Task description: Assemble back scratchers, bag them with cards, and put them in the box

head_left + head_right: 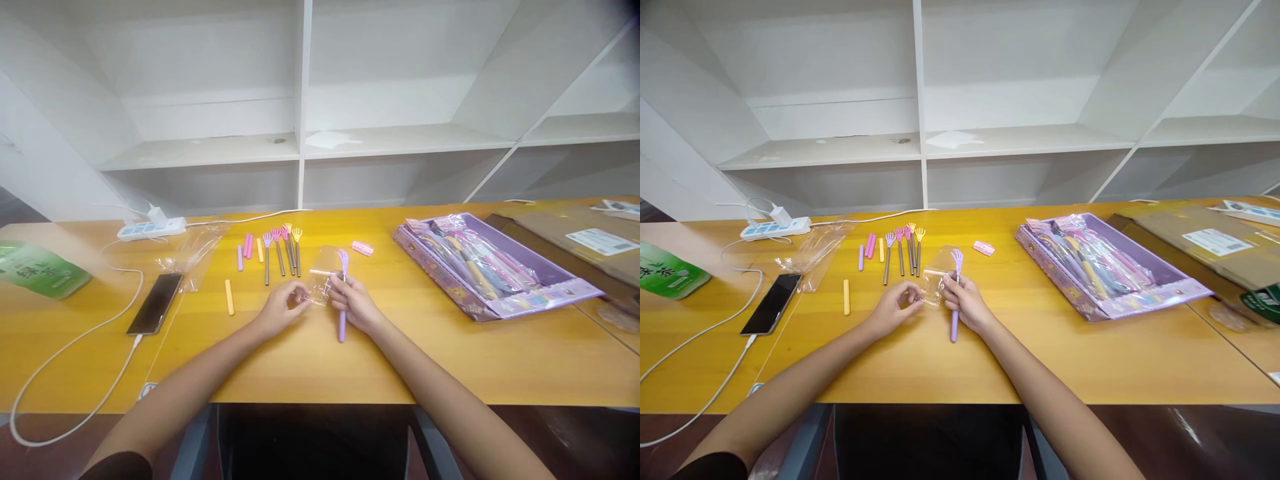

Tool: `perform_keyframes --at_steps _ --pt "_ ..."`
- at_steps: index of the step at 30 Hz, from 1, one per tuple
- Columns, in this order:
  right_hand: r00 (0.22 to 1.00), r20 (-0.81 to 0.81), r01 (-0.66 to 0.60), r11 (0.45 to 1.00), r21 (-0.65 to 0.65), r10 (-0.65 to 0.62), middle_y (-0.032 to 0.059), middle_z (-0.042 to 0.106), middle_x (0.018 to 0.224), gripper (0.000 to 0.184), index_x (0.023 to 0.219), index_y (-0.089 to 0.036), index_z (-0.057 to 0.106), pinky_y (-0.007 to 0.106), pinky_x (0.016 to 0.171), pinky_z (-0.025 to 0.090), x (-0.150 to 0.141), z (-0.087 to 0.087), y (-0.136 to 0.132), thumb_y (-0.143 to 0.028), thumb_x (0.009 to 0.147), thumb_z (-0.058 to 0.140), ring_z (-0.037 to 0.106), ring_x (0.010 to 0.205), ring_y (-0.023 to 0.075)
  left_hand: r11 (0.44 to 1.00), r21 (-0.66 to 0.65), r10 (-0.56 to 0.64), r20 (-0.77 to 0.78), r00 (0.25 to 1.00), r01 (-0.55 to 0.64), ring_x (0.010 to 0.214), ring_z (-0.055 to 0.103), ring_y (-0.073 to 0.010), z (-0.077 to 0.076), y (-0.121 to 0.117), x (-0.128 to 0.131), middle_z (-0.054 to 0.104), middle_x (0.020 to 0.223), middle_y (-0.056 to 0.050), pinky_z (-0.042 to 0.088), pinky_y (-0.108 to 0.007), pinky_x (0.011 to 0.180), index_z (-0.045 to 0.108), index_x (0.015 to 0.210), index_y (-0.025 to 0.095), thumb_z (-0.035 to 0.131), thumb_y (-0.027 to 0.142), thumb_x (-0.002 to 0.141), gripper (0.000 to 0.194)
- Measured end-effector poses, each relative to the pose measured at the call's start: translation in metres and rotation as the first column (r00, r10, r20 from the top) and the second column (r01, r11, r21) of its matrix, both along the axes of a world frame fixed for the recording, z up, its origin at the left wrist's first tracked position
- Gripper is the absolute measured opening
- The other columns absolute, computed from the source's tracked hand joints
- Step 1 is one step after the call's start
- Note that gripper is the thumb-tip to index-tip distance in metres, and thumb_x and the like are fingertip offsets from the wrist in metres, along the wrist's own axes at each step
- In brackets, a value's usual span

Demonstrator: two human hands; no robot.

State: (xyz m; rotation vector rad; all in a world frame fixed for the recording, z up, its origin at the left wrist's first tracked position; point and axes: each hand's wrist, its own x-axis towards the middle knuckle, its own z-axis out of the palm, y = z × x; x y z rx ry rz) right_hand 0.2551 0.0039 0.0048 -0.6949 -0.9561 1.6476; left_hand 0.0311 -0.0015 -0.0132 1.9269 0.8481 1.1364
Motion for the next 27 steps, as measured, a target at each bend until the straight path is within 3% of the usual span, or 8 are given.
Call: perform_keyframes --at_steps 4,6,11,15,19,27 --pt "0.999 0.005 -0.039 0.999 0.012 0.039 -0.0100 0.034 0.069 0.047 0.089 -0.020 0.055 0.014 0.041 0.013 -0.0011 -0.0001 -0.0001 -0.045 0.081 0.093 0.015 0.051 0.0030 0.990 -0.094 -0.090 0.175 0.980 0.107 0.098 0.065 -0.0145 -0.0051 -0.0006 0.0013 0.050 0.127 -0.009 0.059 -0.035 0.095 0.070 0.107 0.020 0.079 0.034 0.092 0.022" --pt "0.999 0.004 -0.039 0.999 0.020 0.039 -0.0091 0.036 0.070 0.046 0.087 -0.020 0.053 0.014 0.041 0.014 -0.0017 -0.0003 -0.0002 -0.045 0.082 0.092 0.015 0.051 0.0029 0.979 -0.114 -0.148 0.149 0.978 0.166 0.095 0.065 -0.0129 -0.0059 -0.0025 0.0024 0.047 0.138 -0.011 0.059 -0.035 0.095 0.073 0.117 0.023 0.080 0.032 0.091 0.028" --pt "0.998 0.031 -0.052 0.999 0.008 0.052 -0.0102 0.035 0.066 0.048 0.089 -0.021 0.052 0.015 0.041 0.015 -0.0050 -0.0040 -0.0019 -0.047 0.082 0.092 0.016 0.050 0.0035 0.975 -0.064 -0.214 -0.036 0.976 0.211 0.098 0.064 -0.0173 -0.0025 -0.0061 0.0070 0.062 0.122 -0.009 0.055 -0.032 0.091 0.069 0.136 0.027 0.069 0.020 0.094 0.042" --pt "0.997 0.040 -0.070 0.998 -0.005 0.070 -0.0111 0.035 0.065 0.049 0.093 -0.021 0.053 0.015 0.042 0.013 -0.0072 -0.0057 -0.0035 -0.048 0.081 0.092 0.016 0.050 0.0034 0.980 -0.089 -0.178 0.014 0.984 0.179 0.105 0.065 -0.0195 -0.0023 -0.0056 0.0082 0.067 0.124 -0.010 0.053 -0.030 0.093 0.067 0.141 0.025 0.062 0.017 0.097 0.045" --pt "0.998 0.043 -0.047 0.999 -0.006 0.047 -0.0111 0.035 0.066 0.049 0.094 -0.021 0.053 0.016 0.042 0.012 -0.0076 -0.0043 -0.0041 -0.049 0.081 0.092 0.015 0.050 0.0033 0.975 -0.141 -0.162 0.065 0.985 0.170 0.114 0.066 -0.0235 -0.0056 -0.0043 0.0064 0.069 0.129 -0.012 0.052 -0.034 0.100 0.066 0.142 0.022 0.064 0.026 0.099 0.043" --pt "0.999 0.050 -0.009 1.000 -0.024 0.010 -0.0128 0.031 0.064 0.052 0.095 -0.021 0.053 0.016 0.042 0.012 -0.0091 -0.0053 -0.0047 -0.050 0.079 0.093 0.014 0.049 0.0032 0.972 -0.191 -0.113 0.112 0.987 0.134 0.100 0.068 -0.0199 -0.0080 -0.0040 0.0095 0.074 0.124 -0.010 0.053 -0.033 0.094 0.071 0.135 0.020 0.063 0.036 0.102 0.037"
